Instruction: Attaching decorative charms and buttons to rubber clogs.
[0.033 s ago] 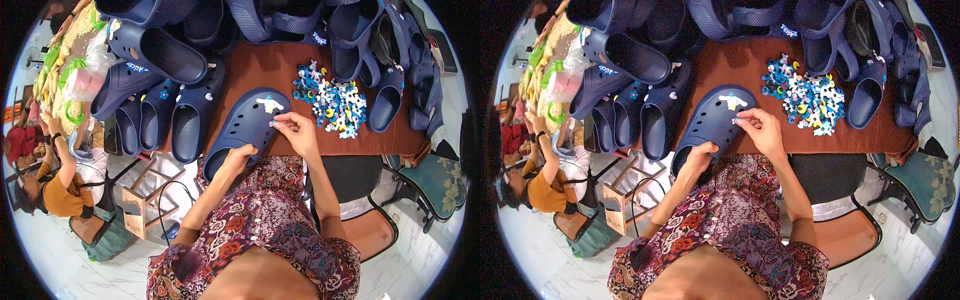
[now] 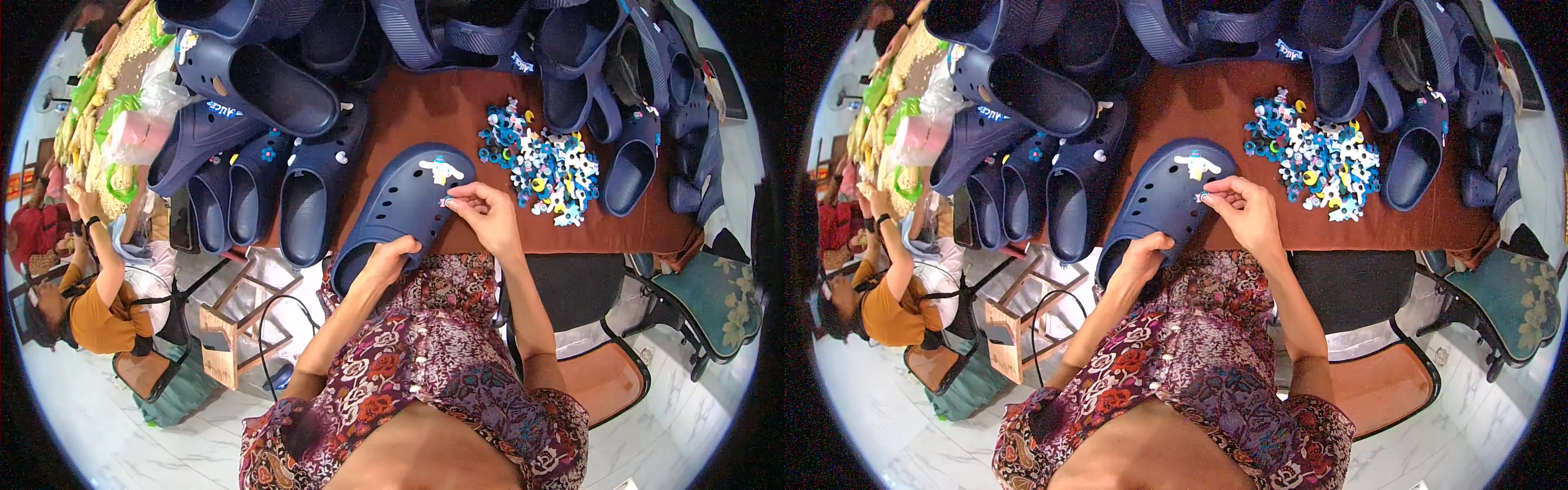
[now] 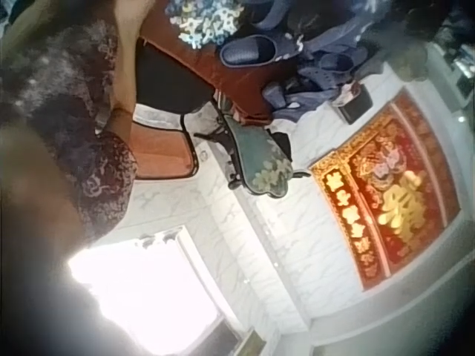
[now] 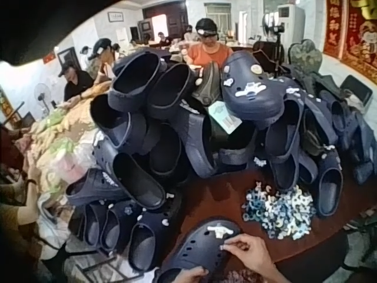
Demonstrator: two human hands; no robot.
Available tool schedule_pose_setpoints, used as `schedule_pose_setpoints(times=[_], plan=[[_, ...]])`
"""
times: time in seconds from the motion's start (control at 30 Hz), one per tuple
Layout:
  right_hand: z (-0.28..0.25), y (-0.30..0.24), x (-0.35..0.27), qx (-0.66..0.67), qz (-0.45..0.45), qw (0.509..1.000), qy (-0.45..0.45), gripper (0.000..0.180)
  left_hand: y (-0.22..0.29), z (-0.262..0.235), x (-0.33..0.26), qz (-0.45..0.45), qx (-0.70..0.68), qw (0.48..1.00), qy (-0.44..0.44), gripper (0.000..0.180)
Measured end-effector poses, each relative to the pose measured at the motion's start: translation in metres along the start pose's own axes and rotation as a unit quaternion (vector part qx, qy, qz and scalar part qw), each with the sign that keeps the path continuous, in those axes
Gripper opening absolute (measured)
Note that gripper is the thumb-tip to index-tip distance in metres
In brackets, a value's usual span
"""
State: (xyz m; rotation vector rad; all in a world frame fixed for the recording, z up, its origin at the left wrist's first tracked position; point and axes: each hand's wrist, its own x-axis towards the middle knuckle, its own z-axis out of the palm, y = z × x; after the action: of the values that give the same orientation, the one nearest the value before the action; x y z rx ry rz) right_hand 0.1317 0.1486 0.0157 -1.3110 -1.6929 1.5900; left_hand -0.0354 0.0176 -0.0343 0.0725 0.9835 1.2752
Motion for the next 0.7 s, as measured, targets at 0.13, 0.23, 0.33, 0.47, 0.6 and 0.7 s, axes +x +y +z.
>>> schedule_pose_setpoints(times=[0.13,0.23,0.33,0.47,0.6,0.7], plan=[[0.002,-0.005,0.001,-0.005,-0.007,1.0,0.002,0.014,-0.004,-0.002,0.001,0.004,0.002,1.0,0.002,0.043],[0.003,-0.005,0.001,-0.018,-0.011,1.0,0.002,0.013,-0.006,-0.007,0.001,0.001,-0.003,1.0,-0.011,0.041],[0.001,-0.004,0.002,0.002,0.012,1.0,-0.01,0.016,-0.009,-0.01,0.0,0.002,0.01,1.0,-0.023,0.04],[-0.003,0.005,0.005,0.006,0.025,1.0,-0.007,0.027,-0.002,0.012,-0.009,0.016,0.033,0.999,-0.005,0.031],[0.0,0.017,0.006,-0.008,0.008,0.998,0.061,0.05,0.005,0.025,-0.013,0.038,0.04,0.998,0.009,0.02],[0.002,0.019,0.008,-0.01,0.005,0.998,0.07,0.06,0.004,0.02,-0.014,0.018,0.052,0.998,0.007,0.022]])
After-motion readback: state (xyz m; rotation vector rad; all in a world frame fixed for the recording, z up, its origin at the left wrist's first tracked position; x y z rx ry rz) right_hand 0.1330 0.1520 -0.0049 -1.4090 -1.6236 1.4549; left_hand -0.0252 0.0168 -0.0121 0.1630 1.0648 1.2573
